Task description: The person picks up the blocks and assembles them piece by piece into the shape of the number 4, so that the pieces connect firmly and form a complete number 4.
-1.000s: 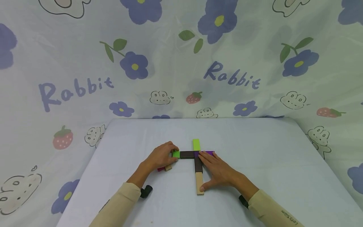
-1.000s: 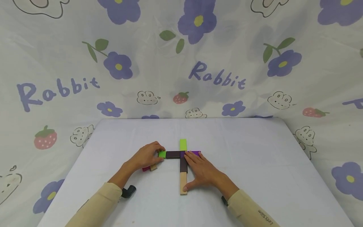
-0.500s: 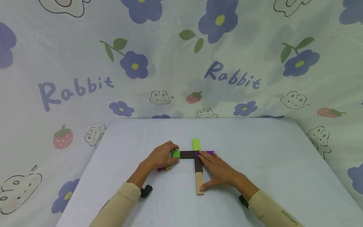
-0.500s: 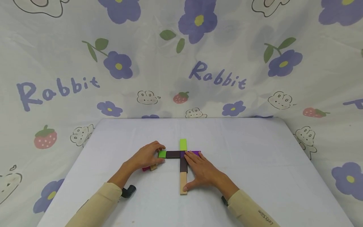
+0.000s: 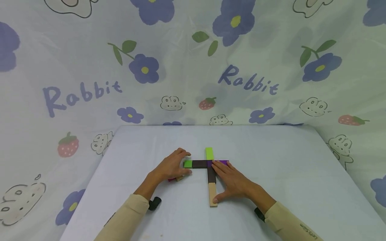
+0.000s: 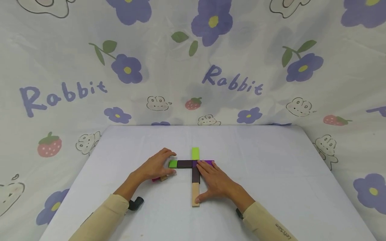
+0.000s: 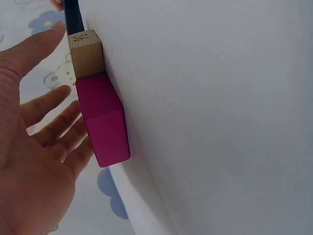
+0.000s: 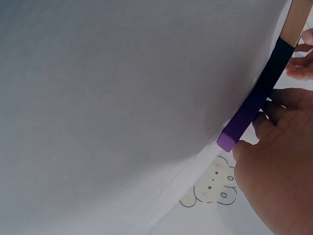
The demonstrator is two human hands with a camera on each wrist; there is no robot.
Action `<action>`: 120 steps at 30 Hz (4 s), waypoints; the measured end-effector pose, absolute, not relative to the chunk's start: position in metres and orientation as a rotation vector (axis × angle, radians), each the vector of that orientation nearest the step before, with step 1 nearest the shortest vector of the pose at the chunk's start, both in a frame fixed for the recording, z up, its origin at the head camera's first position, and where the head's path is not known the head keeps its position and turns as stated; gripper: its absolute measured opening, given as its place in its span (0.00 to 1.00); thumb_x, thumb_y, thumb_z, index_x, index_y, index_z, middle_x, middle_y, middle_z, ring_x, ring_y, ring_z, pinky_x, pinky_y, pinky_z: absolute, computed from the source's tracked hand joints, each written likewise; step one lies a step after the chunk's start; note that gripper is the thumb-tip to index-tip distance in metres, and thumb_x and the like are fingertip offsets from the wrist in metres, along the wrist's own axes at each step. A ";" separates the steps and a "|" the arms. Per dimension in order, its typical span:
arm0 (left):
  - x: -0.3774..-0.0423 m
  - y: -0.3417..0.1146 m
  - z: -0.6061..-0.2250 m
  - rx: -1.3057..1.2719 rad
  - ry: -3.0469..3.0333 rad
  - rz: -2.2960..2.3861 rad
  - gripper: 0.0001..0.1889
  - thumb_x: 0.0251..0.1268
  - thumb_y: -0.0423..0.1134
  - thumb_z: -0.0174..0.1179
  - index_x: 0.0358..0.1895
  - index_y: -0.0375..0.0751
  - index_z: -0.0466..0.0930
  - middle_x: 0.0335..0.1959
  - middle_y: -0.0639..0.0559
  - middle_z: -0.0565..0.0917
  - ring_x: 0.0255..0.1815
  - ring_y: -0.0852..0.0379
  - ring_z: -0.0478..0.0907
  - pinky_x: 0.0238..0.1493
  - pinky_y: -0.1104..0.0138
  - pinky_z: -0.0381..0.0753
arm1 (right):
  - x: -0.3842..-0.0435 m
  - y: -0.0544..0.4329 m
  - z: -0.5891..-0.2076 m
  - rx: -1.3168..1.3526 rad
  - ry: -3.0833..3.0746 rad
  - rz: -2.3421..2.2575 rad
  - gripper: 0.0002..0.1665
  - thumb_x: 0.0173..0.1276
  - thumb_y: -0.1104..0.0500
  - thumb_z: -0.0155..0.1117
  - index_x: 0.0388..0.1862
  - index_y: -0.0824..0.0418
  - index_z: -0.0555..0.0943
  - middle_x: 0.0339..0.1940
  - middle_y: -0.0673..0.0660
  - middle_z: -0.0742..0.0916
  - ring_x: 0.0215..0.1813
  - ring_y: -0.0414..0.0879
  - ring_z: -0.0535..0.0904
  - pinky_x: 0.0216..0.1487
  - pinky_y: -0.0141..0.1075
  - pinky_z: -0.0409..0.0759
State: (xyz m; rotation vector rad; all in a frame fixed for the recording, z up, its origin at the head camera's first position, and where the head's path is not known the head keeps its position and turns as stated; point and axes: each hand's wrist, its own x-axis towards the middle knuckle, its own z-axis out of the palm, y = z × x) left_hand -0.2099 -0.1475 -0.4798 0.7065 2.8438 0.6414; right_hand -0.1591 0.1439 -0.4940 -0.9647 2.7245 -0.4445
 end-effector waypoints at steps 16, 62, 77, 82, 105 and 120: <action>-0.205 -0.147 -0.473 0.678 2.819 0.667 0.46 0.57 0.61 0.71 0.76 0.44 0.65 0.74 0.44 0.67 0.74 0.43 0.65 0.70 0.46 0.67 | -0.159 0.144 -0.492 -0.966 2.722 -0.437 0.79 0.44 0.17 0.68 0.82 0.63 0.53 0.83 0.57 0.57 0.83 0.53 0.48 0.79 0.55 0.44; -0.190 -0.176 -0.475 0.763 2.899 0.670 0.55 0.52 0.63 0.72 0.78 0.37 0.59 0.77 0.36 0.62 0.75 0.36 0.60 0.71 0.41 0.62 | -0.159 0.146 -0.492 -1.001 2.722 -0.474 0.78 0.45 0.18 0.69 0.82 0.65 0.54 0.83 0.58 0.58 0.82 0.53 0.49 0.79 0.56 0.44; -0.187 -0.186 -0.480 0.691 2.890 0.666 0.60 0.49 0.64 0.74 0.79 0.34 0.54 0.79 0.37 0.59 0.76 0.36 0.60 0.72 0.42 0.61 | -0.158 0.146 -0.492 -0.987 2.711 -0.496 0.79 0.45 0.19 0.70 0.82 0.65 0.53 0.83 0.58 0.57 0.83 0.54 0.49 0.79 0.56 0.44; -0.187 -0.188 -0.482 0.693 2.897 0.659 0.60 0.49 0.64 0.74 0.78 0.32 0.56 0.77 0.35 0.62 0.74 0.36 0.62 0.71 0.42 0.62 | -0.158 0.146 -0.492 -0.984 2.714 -0.482 0.79 0.45 0.18 0.69 0.82 0.65 0.53 0.83 0.57 0.57 0.83 0.53 0.49 0.79 0.56 0.44; -0.182 -0.185 -0.481 0.617 2.899 0.544 0.48 0.48 0.61 0.76 0.68 0.33 0.73 0.62 0.41 0.74 0.57 0.47 0.72 0.56 0.53 0.78 | -0.158 0.146 -0.492 -1.001 2.717 -0.497 0.79 0.45 0.19 0.70 0.82 0.65 0.54 0.83 0.58 0.57 0.82 0.53 0.49 0.79 0.56 0.44; -0.182 -0.181 -0.482 0.626 2.899 0.540 0.44 0.50 0.55 0.77 0.67 0.32 0.74 0.60 0.43 0.75 0.56 0.50 0.71 0.56 0.57 0.79 | -0.158 0.146 -0.491 -0.996 2.716 -0.494 0.79 0.44 0.19 0.70 0.82 0.65 0.54 0.83 0.59 0.58 0.82 0.54 0.50 0.79 0.56 0.45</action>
